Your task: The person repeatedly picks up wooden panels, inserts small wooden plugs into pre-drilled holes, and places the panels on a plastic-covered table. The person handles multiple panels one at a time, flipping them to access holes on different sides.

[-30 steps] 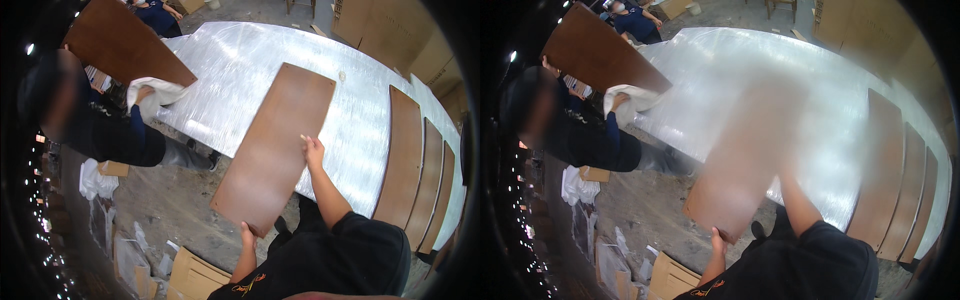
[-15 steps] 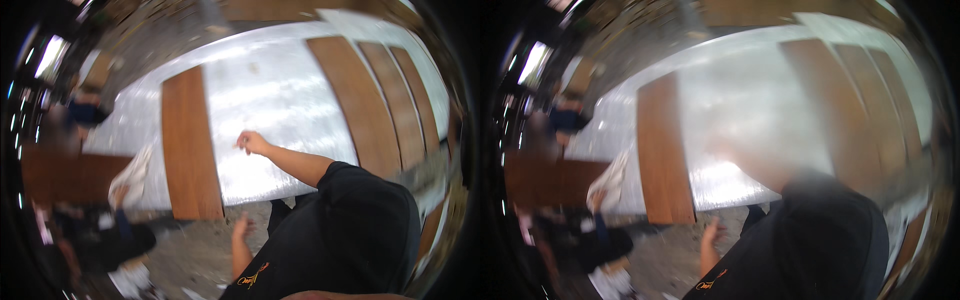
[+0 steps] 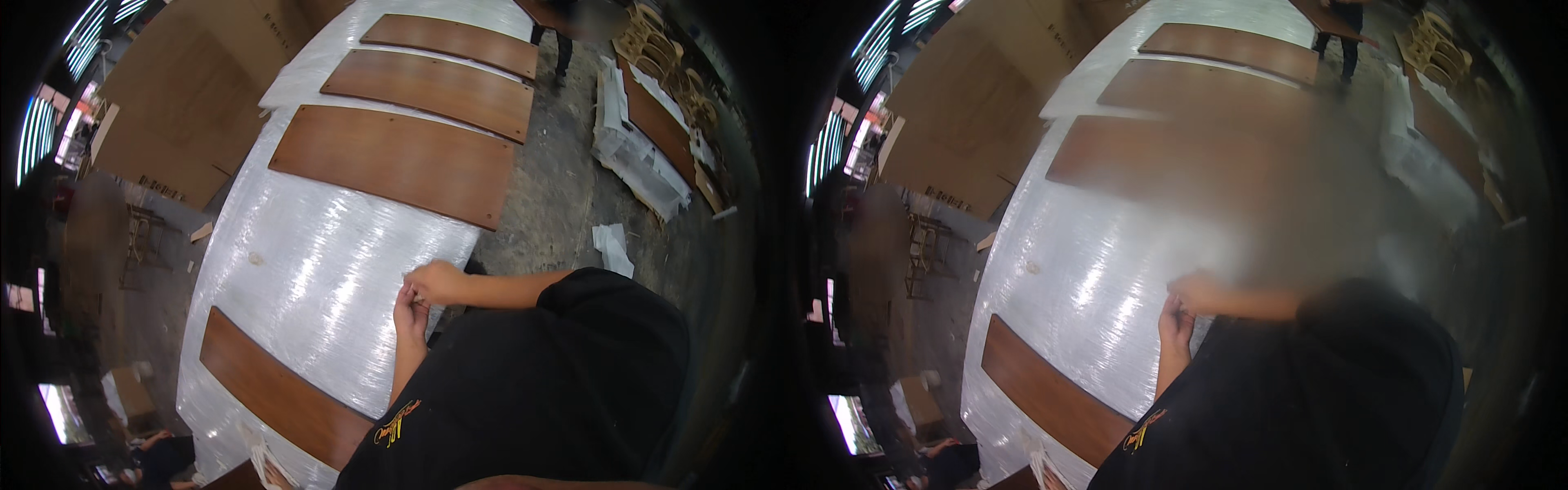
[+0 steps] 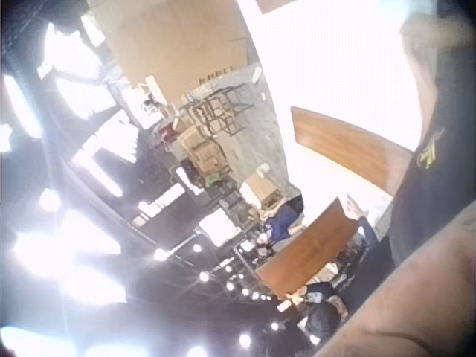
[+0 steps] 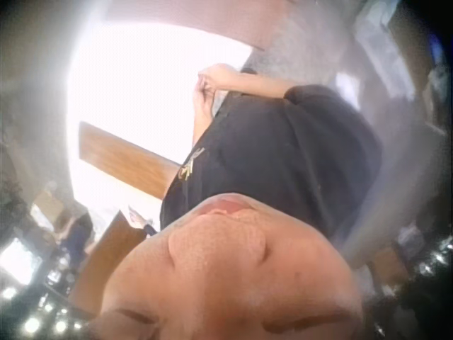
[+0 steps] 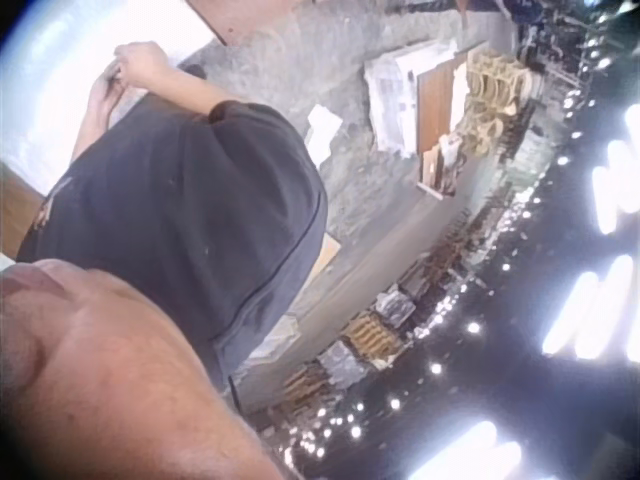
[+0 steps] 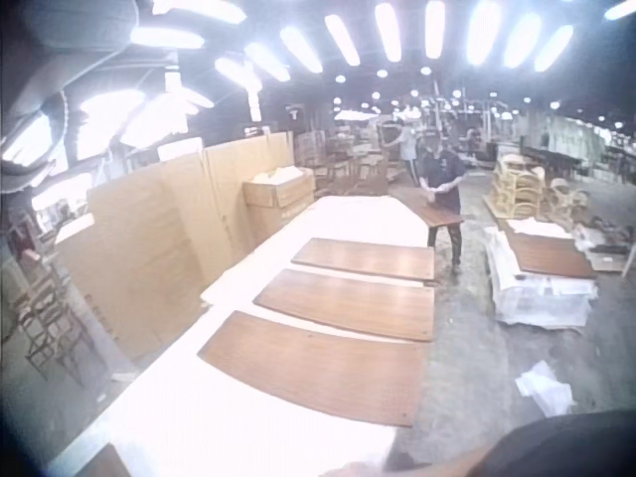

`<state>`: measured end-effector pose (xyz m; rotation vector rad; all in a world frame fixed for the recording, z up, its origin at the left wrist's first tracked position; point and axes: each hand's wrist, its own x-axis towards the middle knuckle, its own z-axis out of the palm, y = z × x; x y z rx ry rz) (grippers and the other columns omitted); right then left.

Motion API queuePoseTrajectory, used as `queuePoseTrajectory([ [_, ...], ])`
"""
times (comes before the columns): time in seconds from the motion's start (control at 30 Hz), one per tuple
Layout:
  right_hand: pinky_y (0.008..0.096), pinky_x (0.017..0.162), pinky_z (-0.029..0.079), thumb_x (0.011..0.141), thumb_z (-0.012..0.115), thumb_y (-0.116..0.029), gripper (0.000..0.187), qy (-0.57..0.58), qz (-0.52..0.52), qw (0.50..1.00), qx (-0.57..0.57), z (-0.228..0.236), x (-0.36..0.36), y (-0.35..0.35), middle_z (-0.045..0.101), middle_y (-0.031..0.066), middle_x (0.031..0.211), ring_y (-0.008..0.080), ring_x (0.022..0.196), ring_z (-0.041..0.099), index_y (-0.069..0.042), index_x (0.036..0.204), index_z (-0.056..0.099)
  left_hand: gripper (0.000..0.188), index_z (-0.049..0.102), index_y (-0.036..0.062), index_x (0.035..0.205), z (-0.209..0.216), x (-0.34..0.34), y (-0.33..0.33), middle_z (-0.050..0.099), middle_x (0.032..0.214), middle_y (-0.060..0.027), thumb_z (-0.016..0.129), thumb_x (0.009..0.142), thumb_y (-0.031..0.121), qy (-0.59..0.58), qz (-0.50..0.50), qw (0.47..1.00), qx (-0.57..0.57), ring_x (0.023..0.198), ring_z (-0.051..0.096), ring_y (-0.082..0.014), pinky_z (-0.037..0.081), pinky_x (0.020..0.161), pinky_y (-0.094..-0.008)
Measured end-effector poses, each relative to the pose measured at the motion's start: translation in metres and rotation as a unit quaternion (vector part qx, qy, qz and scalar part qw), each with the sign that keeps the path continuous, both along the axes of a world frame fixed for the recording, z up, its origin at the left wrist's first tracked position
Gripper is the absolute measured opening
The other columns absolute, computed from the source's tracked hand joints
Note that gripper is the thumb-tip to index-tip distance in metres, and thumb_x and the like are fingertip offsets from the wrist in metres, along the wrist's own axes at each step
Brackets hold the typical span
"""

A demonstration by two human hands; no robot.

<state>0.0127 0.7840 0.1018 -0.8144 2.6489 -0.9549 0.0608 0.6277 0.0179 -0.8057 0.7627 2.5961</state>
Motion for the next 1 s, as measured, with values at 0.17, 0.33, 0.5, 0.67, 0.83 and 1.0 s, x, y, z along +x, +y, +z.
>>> queuePoseTrajectory([
  [0.17,0.0397,0.072,0.061,0.101,0.055,-0.006,0.028,-0.246,-0.282,0.882,-0.288,-0.031,-0.087,0.142,0.077,0.0155,0.095,0.0251,0.079,0.074,-0.002,0.127,0.064,0.024,0.060,-0.0002,0.115,0.006,-0.048,0.054,0.058,0.084,-0.0063,0.050,0.096,0.009,-0.084,-0.066,0.987,-0.118,0.062,0.050,-0.0170,0.046,0.061,-0.0331],
  [0.33,0.0329,0.078,0.060,0.113,0.050,-0.022,0.029,-0.076,-0.377,0.877,-0.290,-0.096,-0.235,0.329,0.075,0.0141,0.094,0.0199,0.086,0.074,0.002,0.110,0.066,0.053,0.066,-0.0057,0.106,-0.024,-0.064,0.145,0.068,0.081,-0.0117,0.059,0.102,0.047,-0.160,-0.219,0.927,-0.258,0.043,0.045,-0.0133,0.034,0.038,-0.0284],
  [0.5,0.0374,0.083,0.060,0.112,0.051,-0.019,0.020,-0.249,-0.334,0.856,-0.305,-0.114,-0.326,0.409,0.075,0.0166,0.100,0.0225,0.091,0.074,-0.002,0.107,0.062,0.077,0.066,-0.0119,0.114,-0.031,-0.091,0.245,0.077,0.104,-0.0242,0.063,0.100,0.064,-0.243,-0.148,0.876,-0.390,0.041,0.052,-0.0131,0.033,0.033,-0.0252],
  [0.67,0.0433,0.086,0.059,0.102,0.055,-0.004,0.008,-0.453,-0.356,0.650,-0.496,-0.079,-0.323,0.449,0.075,0.0190,0.103,0.0289,0.096,0.073,-0.006,0.109,0.060,0.060,0.059,0.0002,0.128,-0.021,-0.097,0.300,0.073,0.101,-0.0133,0.069,0.101,0.053,-0.252,-0.082,0.932,-0.248,0.046,0.050,-0.0117,0.034,0.037,-0.0247],
  [0.83,0.0405,0.068,0.053,0.093,0.055,-0.002,0.015,-0.532,-0.365,0.564,-0.515,-0.081,-0.306,0.502,0.070,0.0140,0.089,0.0236,0.071,0.062,-0.006,0.108,0.059,0.040,0.058,0.0094,0.118,-0.034,-0.087,0.323,0.061,0.088,-0.0014,0.071,0.103,0.044,-0.238,0.069,0.949,-0.194,0.047,0.041,-0.0112,0.031,0.042,-0.0274],
  [1.0,0.0336,0.046,0.031,0.098,0.060,-0.023,0.021,-0.605,-0.324,0.672,-0.278,-0.088,-0.278,0.497,0.048,0.0016,0.062,0.0143,0.048,0.041,-0.005,0.108,0.064,0.038,0.058,0.0101,0.116,-0.028,-0.055,0.302,0.060,0.088,-0.0005,0.069,0.104,0.044,-0.230,0.070,0.947,-0.213,0.047,0.039,-0.0103,0.030,0.042,-0.0277],
])
